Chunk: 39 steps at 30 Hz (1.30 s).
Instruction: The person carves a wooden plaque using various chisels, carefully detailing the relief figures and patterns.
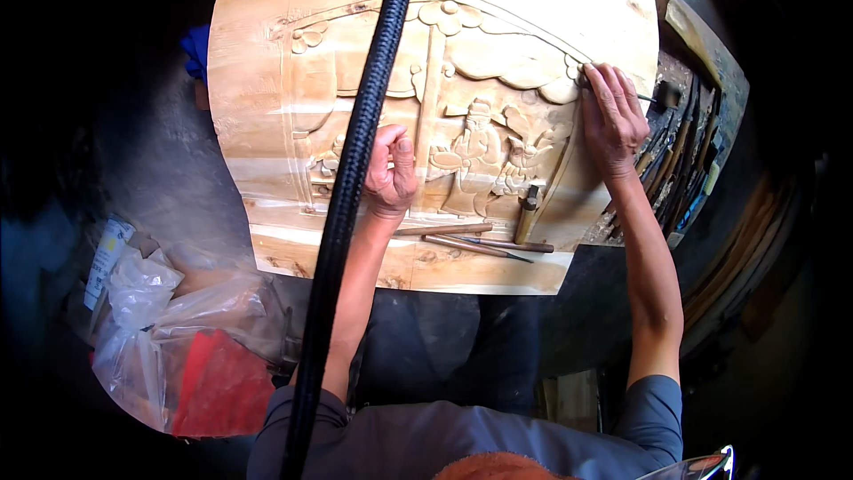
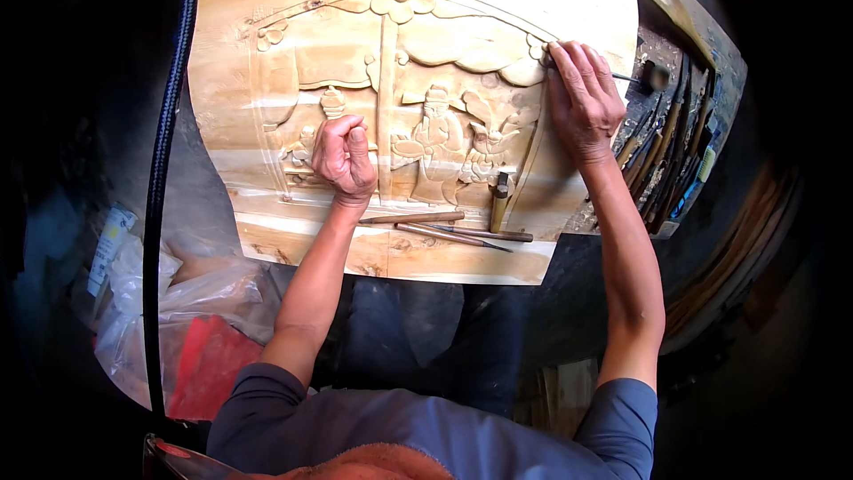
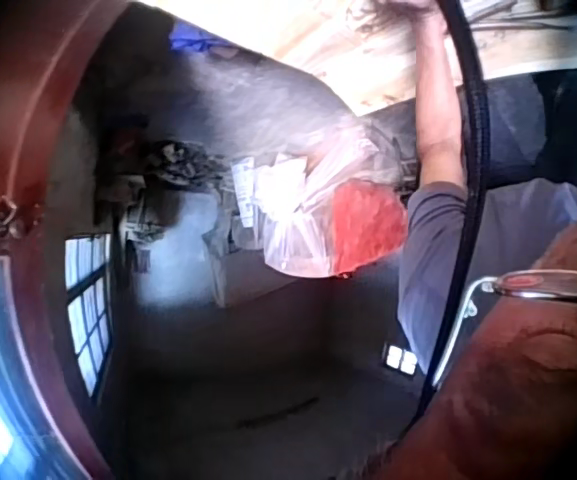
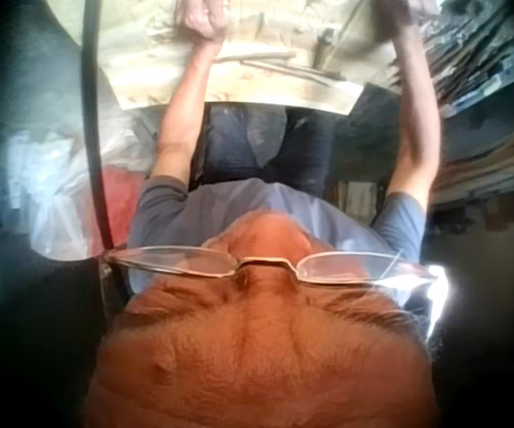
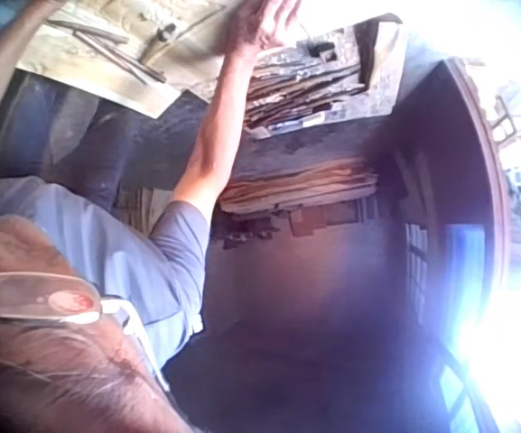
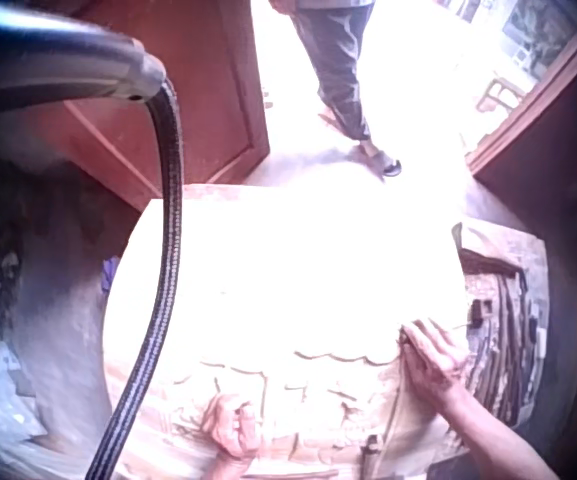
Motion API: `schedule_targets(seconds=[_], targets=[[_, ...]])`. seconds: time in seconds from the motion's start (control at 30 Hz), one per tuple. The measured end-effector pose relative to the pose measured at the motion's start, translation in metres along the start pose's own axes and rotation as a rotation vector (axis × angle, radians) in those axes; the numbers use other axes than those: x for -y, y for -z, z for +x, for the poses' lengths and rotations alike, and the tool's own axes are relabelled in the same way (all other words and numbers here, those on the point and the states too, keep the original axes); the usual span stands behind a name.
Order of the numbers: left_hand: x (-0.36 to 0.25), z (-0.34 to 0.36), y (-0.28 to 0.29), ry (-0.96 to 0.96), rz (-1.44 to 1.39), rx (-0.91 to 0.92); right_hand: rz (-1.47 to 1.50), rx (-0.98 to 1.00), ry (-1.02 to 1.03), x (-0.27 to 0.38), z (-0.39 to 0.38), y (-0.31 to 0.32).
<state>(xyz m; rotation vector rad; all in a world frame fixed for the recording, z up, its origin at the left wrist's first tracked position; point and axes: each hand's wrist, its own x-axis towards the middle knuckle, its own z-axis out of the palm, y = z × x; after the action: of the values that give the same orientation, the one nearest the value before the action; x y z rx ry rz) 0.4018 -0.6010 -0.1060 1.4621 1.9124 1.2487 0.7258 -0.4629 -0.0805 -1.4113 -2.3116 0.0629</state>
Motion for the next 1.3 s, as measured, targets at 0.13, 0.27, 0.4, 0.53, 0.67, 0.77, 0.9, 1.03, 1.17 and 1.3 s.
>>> schedule_targets(seconds=[0.13,0.27,0.4,0.53,0.67,0.77,0.9,1.03,1.17,1.3], targets=[[-0.006,-0.001,-0.003,0.025,0.079,-0.014,0.033,-0.016,-0.002,0.003,0.002,0.001],[-0.007,0.005,-0.009,-0.006,0.097,-0.069,0.044,-0.032,0.010,0.001,0.006,0.003],[-0.006,0.009,-0.007,-0.082,0.146,-0.061,0.063,-0.030,0.008,0.002,0.004,0.002],[0.024,0.030,0.033,-0.189,0.292,0.112,0.070,-0.044,0.005,0.003,0.005,-0.004],[0.033,0.066,0.037,-0.350,0.452,0.148,0.090,-0.039,-0.018,-0.008,-0.010,0.003],[0.057,0.071,0.034,-0.386,0.502,0.150,0.099,-0.066,-0.014,-0.016,-0.015,-0.003],[0.059,0.076,0.045,-0.326,0.554,0.149,0.042,-0.034,-0.006,-0.006,-0.003,-0.002],[0.055,0.068,0.030,-0.312,0.551,0.176,-0.036,-0.068,0.027,0.003,-0.009,0.018],[0.060,0.076,0.043,-0.329,0.609,0.177,-0.032,-0.158,-0.378,0.029,-0.020,0.071],[0.057,0.072,0.034,-0.334,0.584,0.172,0.105,-0.192,-0.915,-0.006,-0.091,0.078]])
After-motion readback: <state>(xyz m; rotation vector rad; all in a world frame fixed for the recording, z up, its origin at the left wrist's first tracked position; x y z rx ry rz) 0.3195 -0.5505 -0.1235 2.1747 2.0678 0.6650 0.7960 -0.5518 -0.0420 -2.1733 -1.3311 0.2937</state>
